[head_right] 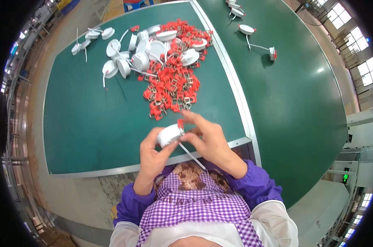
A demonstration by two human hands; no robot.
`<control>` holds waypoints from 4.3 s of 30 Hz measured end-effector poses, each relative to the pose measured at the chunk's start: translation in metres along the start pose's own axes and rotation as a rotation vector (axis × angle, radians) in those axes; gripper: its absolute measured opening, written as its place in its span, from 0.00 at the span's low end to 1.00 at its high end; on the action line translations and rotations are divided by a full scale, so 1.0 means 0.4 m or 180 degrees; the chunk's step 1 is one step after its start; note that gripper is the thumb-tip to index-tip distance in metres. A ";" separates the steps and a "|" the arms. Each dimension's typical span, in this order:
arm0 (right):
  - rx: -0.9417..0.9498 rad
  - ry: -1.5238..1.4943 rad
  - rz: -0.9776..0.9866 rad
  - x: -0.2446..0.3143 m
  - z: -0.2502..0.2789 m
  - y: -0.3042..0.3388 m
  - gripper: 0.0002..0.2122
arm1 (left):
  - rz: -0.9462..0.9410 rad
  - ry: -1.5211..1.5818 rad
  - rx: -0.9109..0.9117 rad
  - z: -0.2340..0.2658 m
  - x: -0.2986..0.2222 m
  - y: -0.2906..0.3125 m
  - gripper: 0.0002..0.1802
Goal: The person assembles light fixtures by taking lamp casings and attaching clips to their sides by hand, then placing the completed fixtures onto the conveyor table.
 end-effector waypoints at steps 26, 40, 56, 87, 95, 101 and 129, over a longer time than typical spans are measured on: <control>-0.1501 0.1487 -0.0117 -0.024 0.356 -0.297 0.15 | -0.0051 -0.2047 -0.2184 0.911 0.220 -0.788 0.65; 0.0784 0.1846 0.0971 0.110 -0.234 -1.172 0.19 | 0.0634 -0.2541 -0.1855 1.115 0.460 -1.261 0.53; 0.1569 0.2047 0.0905 -0.048 -0.644 -1.335 0.12 | -0.1106 -0.2725 -0.0152 0.989 0.507 -1.056 0.23; -0.0189 0.2257 -0.0670 -0.207 0.367 -0.715 0.20 | -0.0926 -0.2512 0.1118 0.341 0.035 -0.836 0.49; -0.0671 0.0598 -0.1042 -0.246 0.293 -0.655 0.21 | -0.0746 -0.2661 0.2023 0.150 0.106 -0.983 0.55; -0.0559 -0.0837 -0.0862 -0.216 0.215 -0.643 0.24 | 0.1217 -0.1597 0.1677 0.160 0.136 -1.011 0.48; 0.0453 0.1363 0.0512 -0.071 0.097 -0.623 0.23 | -0.0925 -0.2286 0.1382 0.269 -0.051 -0.745 0.34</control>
Point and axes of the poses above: each hand's wrist, its own y-axis away from the middle knuckle, its own z-axis out of the back of the hand, x = y × z, the point moved 3 cm from there along -y, towards the middle knuckle, and after that the axes turned 3 degrees about -y, right-handed, at the moved point
